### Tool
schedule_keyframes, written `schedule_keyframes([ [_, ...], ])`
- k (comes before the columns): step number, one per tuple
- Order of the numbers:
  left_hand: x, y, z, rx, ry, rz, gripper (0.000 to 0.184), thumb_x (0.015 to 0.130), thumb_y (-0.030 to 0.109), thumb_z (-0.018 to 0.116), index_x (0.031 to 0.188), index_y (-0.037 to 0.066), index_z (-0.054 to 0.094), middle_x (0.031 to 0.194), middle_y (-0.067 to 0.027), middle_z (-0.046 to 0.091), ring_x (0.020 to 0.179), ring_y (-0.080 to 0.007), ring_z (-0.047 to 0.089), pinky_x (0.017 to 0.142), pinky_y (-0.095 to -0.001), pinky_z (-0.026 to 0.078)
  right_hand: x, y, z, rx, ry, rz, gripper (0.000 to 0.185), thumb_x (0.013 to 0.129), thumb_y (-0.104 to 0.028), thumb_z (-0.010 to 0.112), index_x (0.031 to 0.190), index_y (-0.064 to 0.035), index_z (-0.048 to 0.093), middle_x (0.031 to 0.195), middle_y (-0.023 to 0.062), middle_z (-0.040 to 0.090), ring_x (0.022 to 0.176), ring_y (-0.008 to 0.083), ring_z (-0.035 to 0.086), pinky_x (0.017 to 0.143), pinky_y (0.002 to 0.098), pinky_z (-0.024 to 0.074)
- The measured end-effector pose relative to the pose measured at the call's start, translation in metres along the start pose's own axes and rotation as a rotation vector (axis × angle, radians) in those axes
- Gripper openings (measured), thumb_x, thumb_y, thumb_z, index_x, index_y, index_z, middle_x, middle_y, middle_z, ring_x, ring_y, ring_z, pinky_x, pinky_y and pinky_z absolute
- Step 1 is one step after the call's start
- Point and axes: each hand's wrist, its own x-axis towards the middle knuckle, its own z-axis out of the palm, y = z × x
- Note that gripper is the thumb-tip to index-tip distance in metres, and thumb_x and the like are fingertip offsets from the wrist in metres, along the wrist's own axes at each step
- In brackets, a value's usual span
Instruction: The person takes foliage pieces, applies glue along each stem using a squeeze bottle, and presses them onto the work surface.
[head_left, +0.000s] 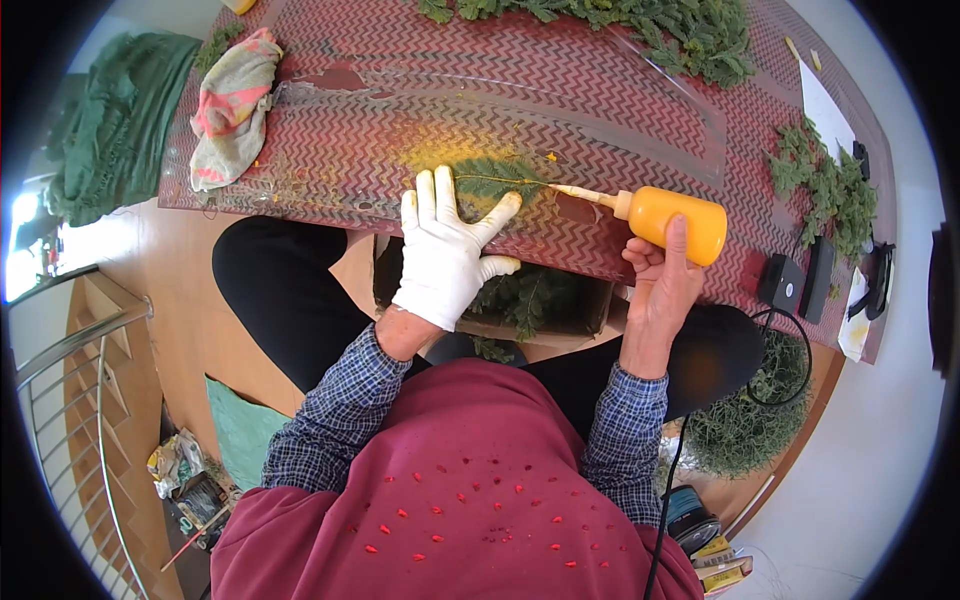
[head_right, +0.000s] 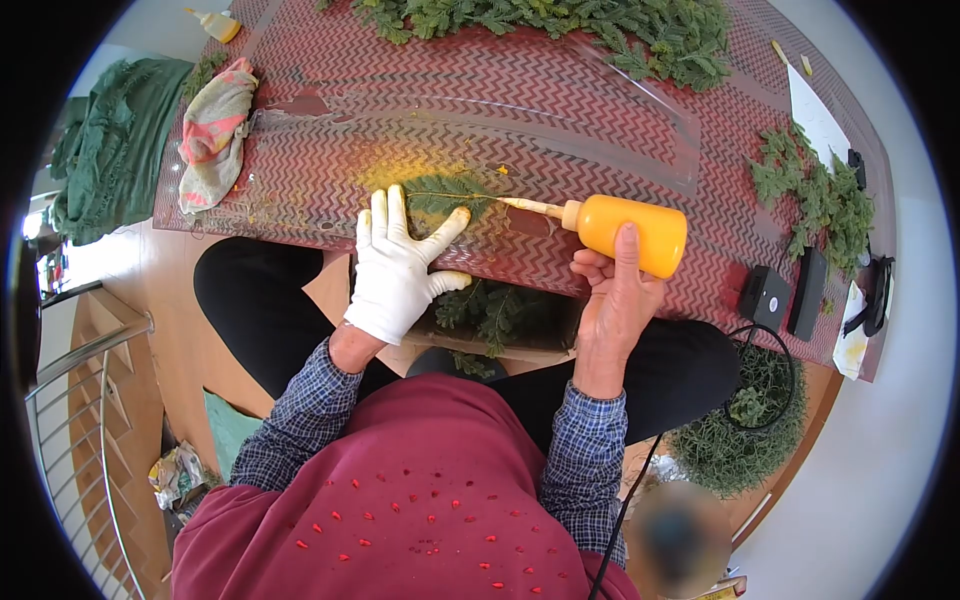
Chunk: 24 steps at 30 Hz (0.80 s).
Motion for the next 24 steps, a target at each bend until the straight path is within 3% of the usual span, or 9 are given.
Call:
schedule_keyframes([
  [8,-0.001,-0.005,-0.002,-0.008,-0.004,0.03,0.072,0.068,0.054,0.07,0.135,0.039,0.05,0.141,-0.039,0.029,0.132,-0.0512,0.029,0.109,-0.0557,0.023,0.004,-0.012,-0.011,0.004,0.073,-0.042,0.026,0.092,-0.02,0.064,0.108,-0.0001,0.06,0.086,0.0103,0.069,0.058,0.0149,0.065,0.053,0.0259,0.057],
  [13,-0.002,-0.004,-0.001,0.001,0.009,0.036,0.071,0.068,0.055,0.07,0.135,0.039,0.05,0.141,-0.039,0.028,0.133,-0.0517,0.028,0.109,-0.0561,0.023,-0.002,-0.006,-0.002,0.036,-0.047,-0.015,0.026,0.092,-0.02,0.065,0.108,0.0,0.059,0.086,0.0107,0.068,0.058,0.0155,0.065,0.052,0.0262,0.0568],
  [18,-0.002,-0.007,-0.003,-0.003,0.01,0.05,0.071,0.068,0.055,0.07,0.135,0.038,0.051,0.142,-0.039,0.028,0.133,-0.052,0.028,0.109,-0.0559,0.023,0.0,0.0,-0.003,0.032,-0.02,0.007,0.026,0.092,-0.02,0.064,0.108,-0.0001,0.06,0.086,0.0107,0.068,0.058,0.0157,0.065,0.051,0.0259,0.0566],
  [24,0.004,-0.007,-0.023,-0.031,0.058,0.055,0.07,0.069,0.049,0.072,0.134,0.034,0.053,0.142,-0.0345,0.032,0.131,-0.0488,0.034,0.106,-0.0512,0.031,0.008,-0.025,-0.024,0.088,0.062,-0.039,0.028,0.092,-0.024,0.064,0.108,-0.0004,0.059,0.087,0.0112,0.069,0.061,0.0156,0.066,0.054,0.0253,0.0572],
])
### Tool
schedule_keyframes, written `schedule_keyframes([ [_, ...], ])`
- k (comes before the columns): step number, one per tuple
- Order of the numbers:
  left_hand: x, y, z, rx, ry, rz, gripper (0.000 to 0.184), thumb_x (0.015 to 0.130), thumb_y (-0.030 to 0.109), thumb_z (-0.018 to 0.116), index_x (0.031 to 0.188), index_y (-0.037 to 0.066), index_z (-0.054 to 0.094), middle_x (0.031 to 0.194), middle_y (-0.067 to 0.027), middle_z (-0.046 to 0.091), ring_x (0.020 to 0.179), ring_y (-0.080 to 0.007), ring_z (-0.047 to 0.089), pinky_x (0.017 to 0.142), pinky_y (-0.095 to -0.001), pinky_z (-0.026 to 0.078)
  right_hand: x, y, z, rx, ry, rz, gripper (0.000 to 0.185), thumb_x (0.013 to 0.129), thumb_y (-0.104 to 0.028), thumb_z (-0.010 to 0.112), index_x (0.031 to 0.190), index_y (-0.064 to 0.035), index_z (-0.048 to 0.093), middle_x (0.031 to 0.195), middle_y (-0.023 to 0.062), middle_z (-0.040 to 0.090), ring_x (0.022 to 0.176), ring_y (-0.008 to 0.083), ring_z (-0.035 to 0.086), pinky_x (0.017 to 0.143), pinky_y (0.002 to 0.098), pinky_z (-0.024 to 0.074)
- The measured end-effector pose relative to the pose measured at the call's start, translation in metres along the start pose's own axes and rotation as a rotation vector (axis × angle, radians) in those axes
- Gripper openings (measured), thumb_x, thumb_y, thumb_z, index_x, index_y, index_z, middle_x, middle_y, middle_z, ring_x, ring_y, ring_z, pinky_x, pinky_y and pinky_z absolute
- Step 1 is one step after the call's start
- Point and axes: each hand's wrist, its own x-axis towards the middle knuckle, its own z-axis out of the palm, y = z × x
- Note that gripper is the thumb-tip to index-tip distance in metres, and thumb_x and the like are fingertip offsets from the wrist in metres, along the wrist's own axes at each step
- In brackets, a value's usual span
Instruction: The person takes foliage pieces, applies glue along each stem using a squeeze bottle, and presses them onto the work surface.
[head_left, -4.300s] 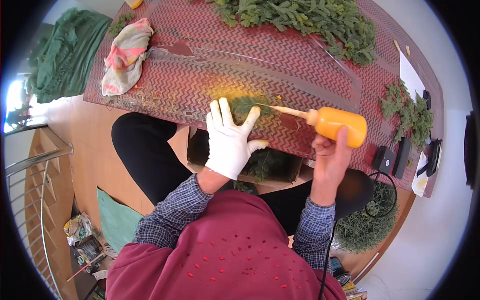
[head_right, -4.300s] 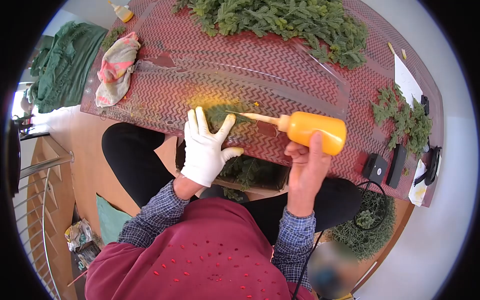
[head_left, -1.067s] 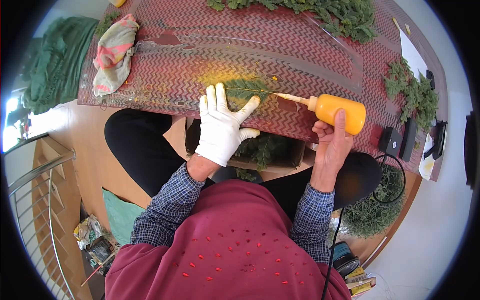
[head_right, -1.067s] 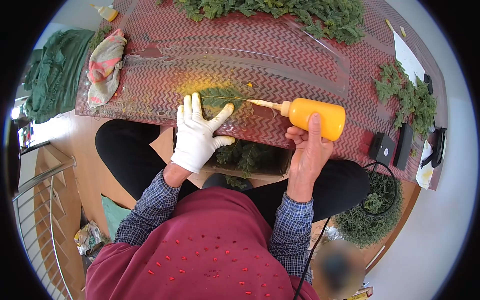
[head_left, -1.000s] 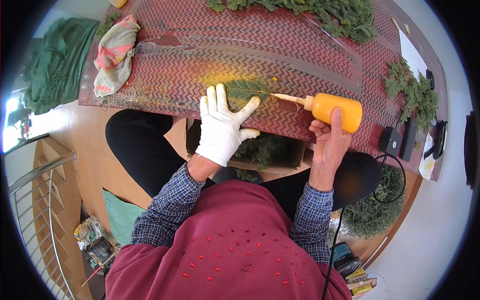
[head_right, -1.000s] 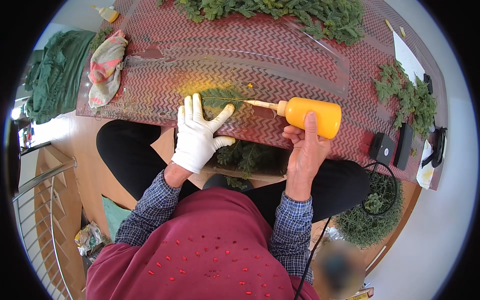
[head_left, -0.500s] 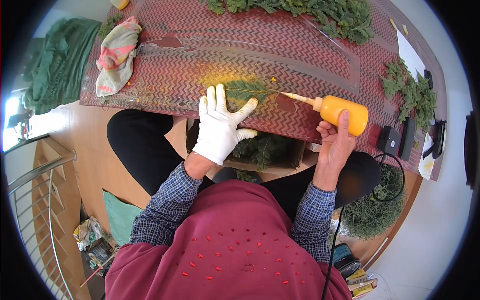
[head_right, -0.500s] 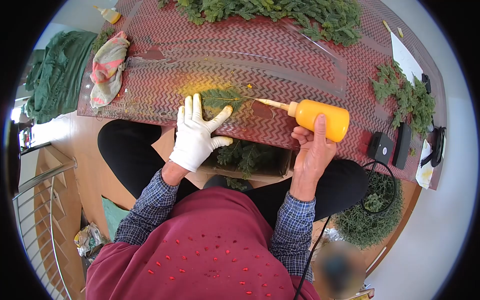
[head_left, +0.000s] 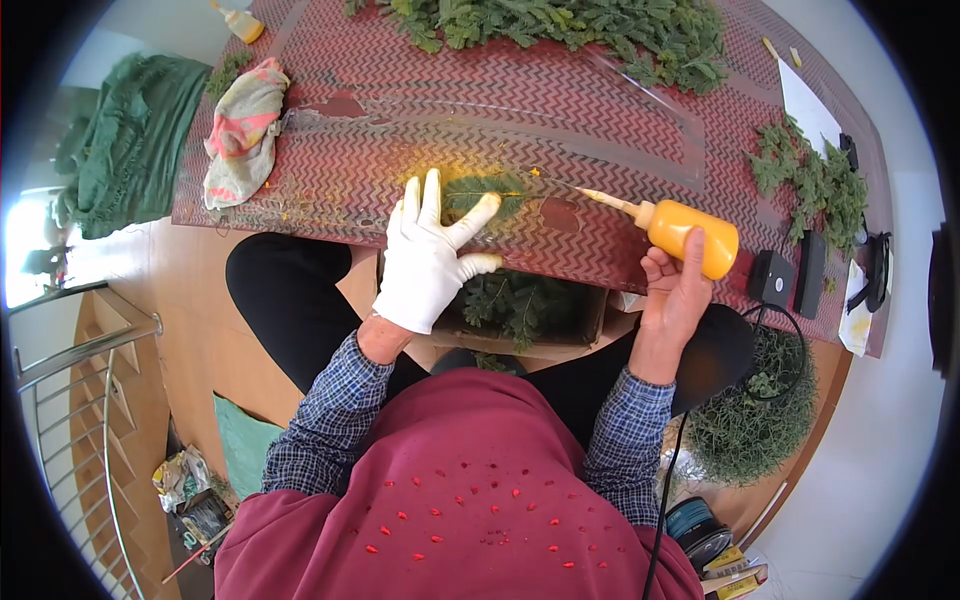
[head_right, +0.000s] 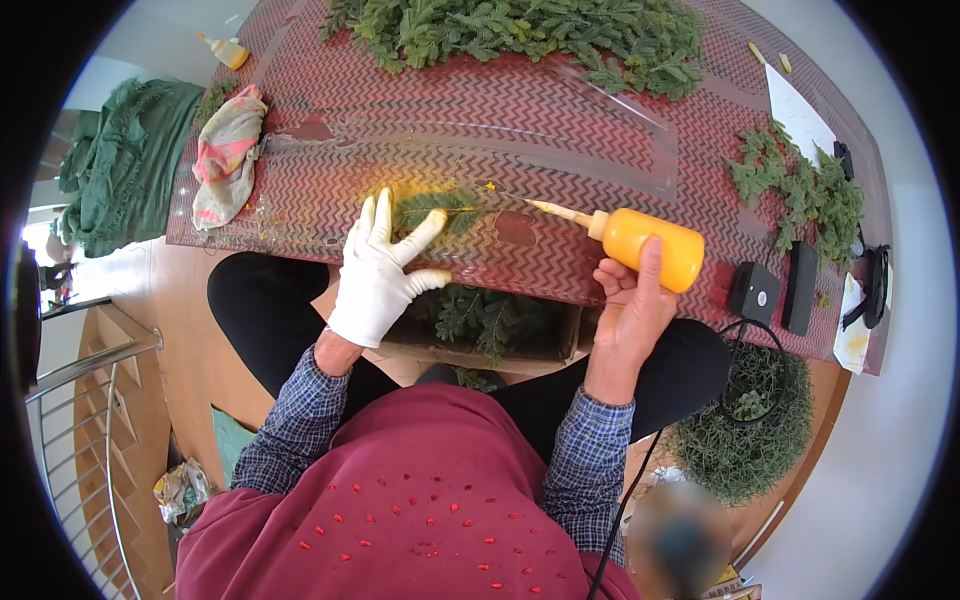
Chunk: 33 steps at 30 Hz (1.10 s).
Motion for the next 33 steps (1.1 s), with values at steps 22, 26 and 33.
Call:
schedule_keyframes([
  [22,0.005,0.034,0.0,-0.175,-0.06,0.366,0.041,0.069,0.032,0.073,0.108,0.018,0.067,0.085,-0.002,0.067,0.07,-0.024,0.06,0.062,-0.0363,0.047,0.043,-0.08,-0.057,0.658,-0.07,0.158,0.041,0.094,-0.034,0.06,0.12,-0.0024,0.055,0.098,0.0115,0.064,0.061,0.013,0.055,0.051,0.0234,0.0467],
  [26,0.153,0.049,0.019,-0.132,0.27,0.272,0.033,0.081,0.031,0.065,0.113,0.02,0.067,0.072,-0.0078,0.064,0.063,-0.0252,0.062,0.058,-0.0386,0.048,0.047,-0.075,-0.061,0.612,-0.085,0.087,0.044,0.096,-0.034,0.057,0.125,-0.001,0.051,0.107,0.014,0.06,0.065,0.0116,0.052,0.055,0.0224,0.0475],
  [33,0.309,0.062,0.083,0.027,0.32,0.276,0.024,0.081,0.025,0.065,0.102,0.016,0.069,0.078,-0.0098,0.068,0.071,-0.0285,0.065,0.06,-0.0407,0.048,0.048,-0.079,-0.05,0.543,0.041,0.029,0.043,0.095,-0.034,0.057,0.123,-0.0019,0.053,0.099,0.0098,0.064,0.061,0.0109,0.051,0.052,0.0205,0.045],
])
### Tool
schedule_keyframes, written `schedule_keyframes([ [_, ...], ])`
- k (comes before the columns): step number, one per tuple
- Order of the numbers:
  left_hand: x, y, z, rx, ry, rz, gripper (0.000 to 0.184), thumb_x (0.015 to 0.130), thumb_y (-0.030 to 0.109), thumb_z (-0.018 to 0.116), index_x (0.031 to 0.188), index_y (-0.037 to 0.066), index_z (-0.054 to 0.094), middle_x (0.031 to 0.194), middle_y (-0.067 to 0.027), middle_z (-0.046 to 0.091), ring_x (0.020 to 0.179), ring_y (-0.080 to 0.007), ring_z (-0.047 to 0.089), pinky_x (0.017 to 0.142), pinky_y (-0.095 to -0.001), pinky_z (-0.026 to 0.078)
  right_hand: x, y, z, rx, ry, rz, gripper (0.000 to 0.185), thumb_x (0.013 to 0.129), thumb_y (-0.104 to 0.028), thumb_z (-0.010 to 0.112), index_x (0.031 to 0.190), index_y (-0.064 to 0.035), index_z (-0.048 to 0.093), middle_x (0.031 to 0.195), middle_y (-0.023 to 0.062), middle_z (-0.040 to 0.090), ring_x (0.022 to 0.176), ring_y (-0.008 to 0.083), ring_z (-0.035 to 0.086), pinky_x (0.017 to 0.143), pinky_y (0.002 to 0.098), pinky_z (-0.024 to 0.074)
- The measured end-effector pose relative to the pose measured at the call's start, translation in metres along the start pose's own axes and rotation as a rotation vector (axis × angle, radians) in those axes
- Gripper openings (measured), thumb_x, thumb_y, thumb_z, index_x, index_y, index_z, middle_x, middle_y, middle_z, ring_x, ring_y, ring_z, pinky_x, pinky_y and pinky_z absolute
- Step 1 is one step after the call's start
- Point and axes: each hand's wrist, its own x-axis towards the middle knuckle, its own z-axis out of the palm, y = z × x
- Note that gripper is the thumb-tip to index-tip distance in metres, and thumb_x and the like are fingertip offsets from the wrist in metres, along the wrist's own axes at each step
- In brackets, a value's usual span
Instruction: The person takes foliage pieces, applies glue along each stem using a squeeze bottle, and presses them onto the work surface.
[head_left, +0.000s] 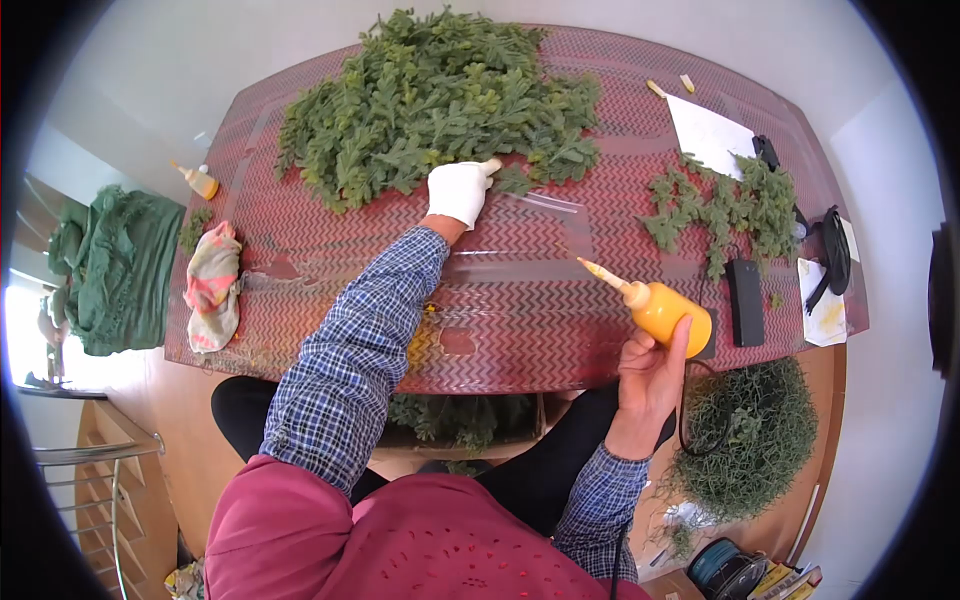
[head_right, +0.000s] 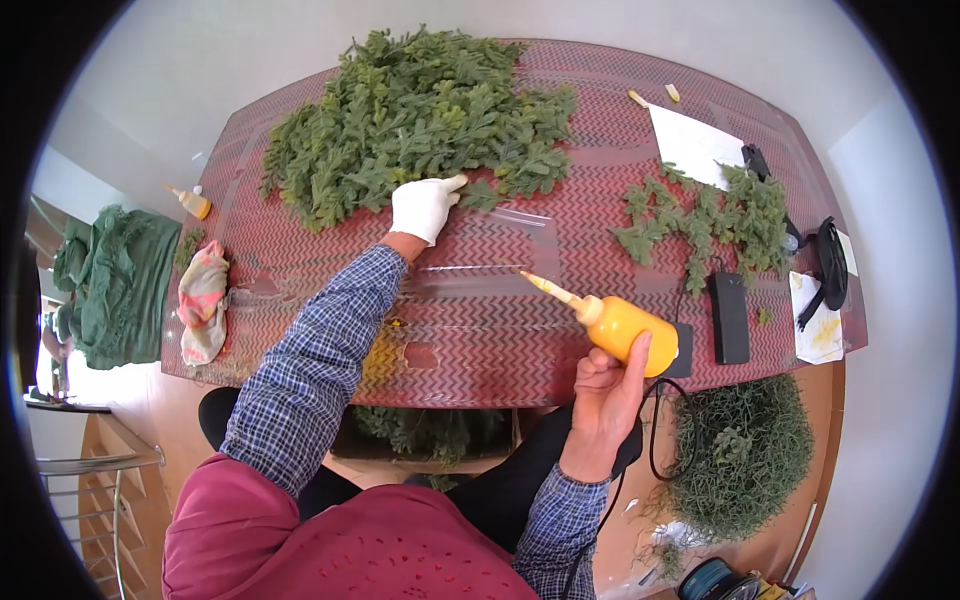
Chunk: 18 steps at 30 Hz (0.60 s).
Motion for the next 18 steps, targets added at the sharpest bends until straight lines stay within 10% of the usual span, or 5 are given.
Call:
schedule_keyframes([
  [7,-0.069,0.018,-0.076,-0.073,0.092,-0.067,0.012,0.082,0.028,0.065,0.087,0.017,0.071,0.074,-0.0067,0.068,0.068,-0.0252,0.065,0.061,-0.0379,0.048,-0.005,0.002,0.005,-0.025,0.035,-0.002,0.041,0.096,-0.034,0.057,0.122,-0.0023,0.053,0.099,0.0093,0.063,0.061,0.0105,0.05,0.051,0.0207,0.0435],
  [18,-0.257,-0.002,-0.177,0.251,-0.188,-0.173,0.028,0.076,0.02,0.072,0.103,0.018,0.067,0.068,-0.0022,0.06,0.064,-0.0211,0.059,0.06,-0.0347,0.045,-0.005,0.012,-0.005,-0.016,-0.12,0.178,0.039,0.096,-0.031,0.057,0.121,-0.0017,0.053,0.1,0.012,0.063,0.061,0.0124,0.053,0.049,0.0221,0.0438],
])
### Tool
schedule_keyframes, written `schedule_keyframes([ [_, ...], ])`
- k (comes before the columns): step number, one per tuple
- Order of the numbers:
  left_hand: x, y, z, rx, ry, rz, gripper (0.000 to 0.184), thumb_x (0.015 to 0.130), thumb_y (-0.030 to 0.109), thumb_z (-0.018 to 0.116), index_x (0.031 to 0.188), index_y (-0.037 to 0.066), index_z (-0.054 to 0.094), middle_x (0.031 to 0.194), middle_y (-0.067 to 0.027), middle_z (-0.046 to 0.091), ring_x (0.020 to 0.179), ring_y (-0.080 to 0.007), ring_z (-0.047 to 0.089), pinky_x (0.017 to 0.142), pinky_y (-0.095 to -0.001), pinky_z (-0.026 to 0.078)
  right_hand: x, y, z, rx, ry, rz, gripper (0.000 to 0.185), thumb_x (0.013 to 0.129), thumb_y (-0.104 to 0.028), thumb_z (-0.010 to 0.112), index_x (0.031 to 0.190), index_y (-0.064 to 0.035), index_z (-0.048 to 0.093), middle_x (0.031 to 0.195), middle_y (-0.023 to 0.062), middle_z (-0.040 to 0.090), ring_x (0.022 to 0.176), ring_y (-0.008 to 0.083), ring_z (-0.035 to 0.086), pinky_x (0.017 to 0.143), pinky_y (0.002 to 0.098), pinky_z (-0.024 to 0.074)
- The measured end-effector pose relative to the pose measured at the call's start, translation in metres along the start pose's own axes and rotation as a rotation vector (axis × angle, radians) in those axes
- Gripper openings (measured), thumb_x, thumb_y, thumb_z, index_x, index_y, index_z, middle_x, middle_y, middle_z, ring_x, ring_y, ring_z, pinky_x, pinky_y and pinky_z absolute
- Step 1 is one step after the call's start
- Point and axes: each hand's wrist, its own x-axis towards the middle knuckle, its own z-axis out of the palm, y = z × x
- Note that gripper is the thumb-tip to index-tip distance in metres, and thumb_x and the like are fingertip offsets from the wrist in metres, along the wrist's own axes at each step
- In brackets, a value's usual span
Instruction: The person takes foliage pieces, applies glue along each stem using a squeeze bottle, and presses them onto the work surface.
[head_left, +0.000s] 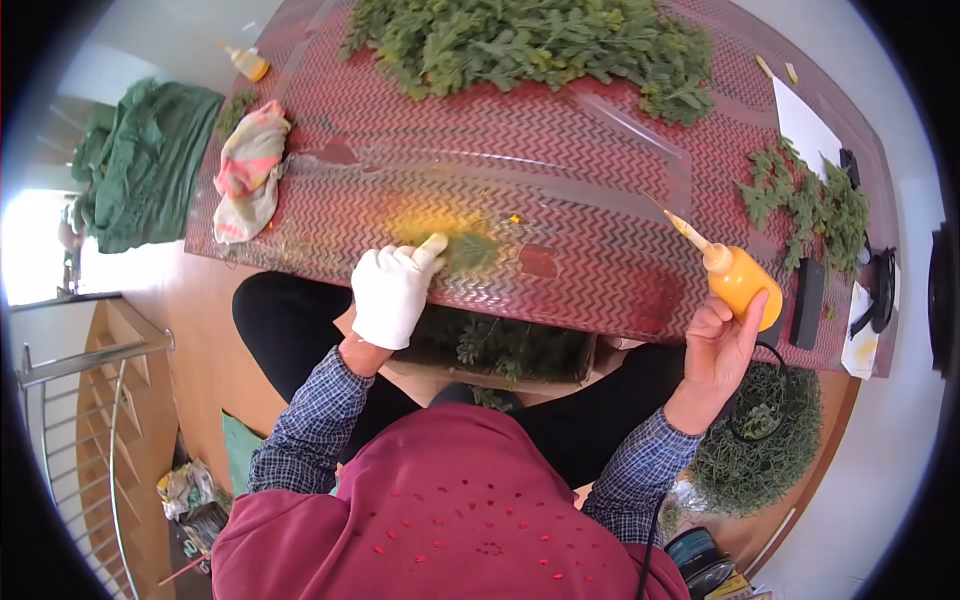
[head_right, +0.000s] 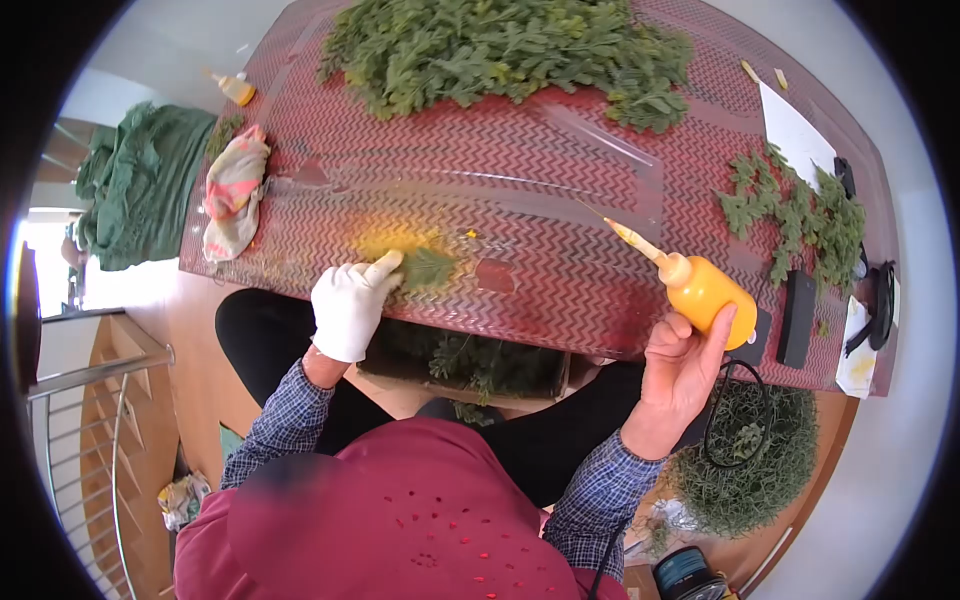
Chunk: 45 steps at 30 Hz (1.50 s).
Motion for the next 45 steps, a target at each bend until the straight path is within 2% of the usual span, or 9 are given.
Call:
schedule_keyframes([
  [4,-0.015,-0.006,-0.019,-0.156,0.027,-0.059,0.043,0.075,0.019,0.073,0.118,0.018,0.065,0.07,-0.003,0.06,0.065,-0.0218,0.059,0.062,-0.0337,0.047,0.002,0.009,0.002,-0.029,-0.006,0.038,0.04,0.095,-0.031,0.059,0.121,-0.001,0.052,0.101,0.0128,0.064,0.06,0.013,0.052,0.049,0.0222,0.0441],
  [8,-0.037,-0.012,-0.03,-0.206,0.199,-0.158,0.039,0.076,0.01,0.074,0.113,0.018,0.066,0.077,-0.0026,0.063,0.069,-0.0211,0.06,0.066,-0.0338,0.049,-0.005,0.023,0.006,-0.116,-0.048,0.079,0.04,0.096,-0.031,0.057,0.122,-0.0015,0.052,0.103,0.013,0.064,0.061,0.0137,0.053,0.051,0.0226,0.0454],
  [9,-0.037,-0.006,-0.031,-0.231,0.218,-0.155,0.04,0.073,0.013,0.075,0.112,0.015,0.067,0.089,-0.0076,0.067,0.079,-0.0257,0.064,0.071,-0.0348,0.051,-0.007,0.028,0.008,-0.139,-0.078,0.102,0.04,0.096,-0.031,0.056,0.123,-0.0016,0.052,0.104,0.0129,0.064,0.062,0.0138,0.053,0.051,0.0228,0.0459],
  [11,-0.028,0.01,-0.032,-0.354,0.04,-0.174,0.053,0.071,0.021,0.077,0.12,0.012,0.062,0.116,-0.0203,0.06,0.103,-0.036,0.06,0.085,-0.041,0.049,-0.017,0.049,0.023,-0.181,-0.042,0.103,0.041,0.097,-0.032,0.055,0.125,-0.002,0.051,0.104,0.0118,0.063,0.062,0.0127,0.051,0.051,0.0218,0.0427],
  [12,-0.027,0.02,-0.027,-0.359,-0.013,-0.152,0.062,0.068,0.026,0.078,0.125,0.013,0.058,0.125,-0.0262,0.051,0.112,-0.0418,0.052,0.092,-0.0445,0.045,-0.022,0.061,0.029,-0.212,-0.009,0.098,0.042,0.097,-0.032,0.055,0.127,-0.0024,0.05,0.104,0.0106,0.063,0.062,0.0115,0.048,0.05,0.0208,0.0396],
  [14,-0.028,0.033,-0.008,-0.379,-0.132,-0.135,0.081,0.065,0.041,0.078,0.136,0.018,0.048,0.14,-0.0358,0.031,0.128,-0.0527,0.033,0.103,-0.0527,0.034,-0.03,0.081,0.029,-0.252,-0.028,0.125,0.04,0.097,-0.032,0.055,0.124,-0.0026,0.052,0.108,0.0125,0.064,0.065,0.0126,0.055,0.052,0.0218,0.0447],
  [20,-0.03,0.033,0.016,-0.287,-0.192,-0.201,0.074,0.067,0.054,0.071,0.134,0.029,0.052,0.14,-0.037,0.031,0.13,-0.0544,0.028,0.107,-0.0596,0.023,-0.06,0.145,0.035,-0.488,0.047,0.005,0.031,0.096,-0.028,0.057,0.111,-0.0006,0.057,0.088,0.009,0.068,0.061,0.0125,0.062,0.055,0.0249,0.0528],
  [36,-0.028,0.027,0.014,-0.31,-0.247,-0.205,0.075,0.065,0.052,0.074,0.134,0.037,0.051,0.14,-0.0373,0.032,0.131,-0.0554,0.027,0.108,-0.06,0.022,-0.048,0.177,0.028,-0.692,0.051,-0.013,0.029,0.092,-0.027,0.064,0.104,-0.0009,0.06,0.081,0.0084,0.067,0.06,0.0134,0.063,0.055,0.0262,0.0551],
  [45,-0.028,0.024,0.011,-0.283,-0.277,-0.151,0.075,0.065,0.054,0.072,0.135,0.039,0.049,0.141,-0.0379,0.03,0.132,-0.0554,0.026,0.108,-0.0589,0.023,-0.038,0.165,0.018,-0.677,0.058,-0.027,0.028,0.092,-0.023,0.065,0.106,0.0005,0.059,0.087,0.0104,0.068,0.059,0.0144,0.064,0.052,0.0264,0.0561],
])
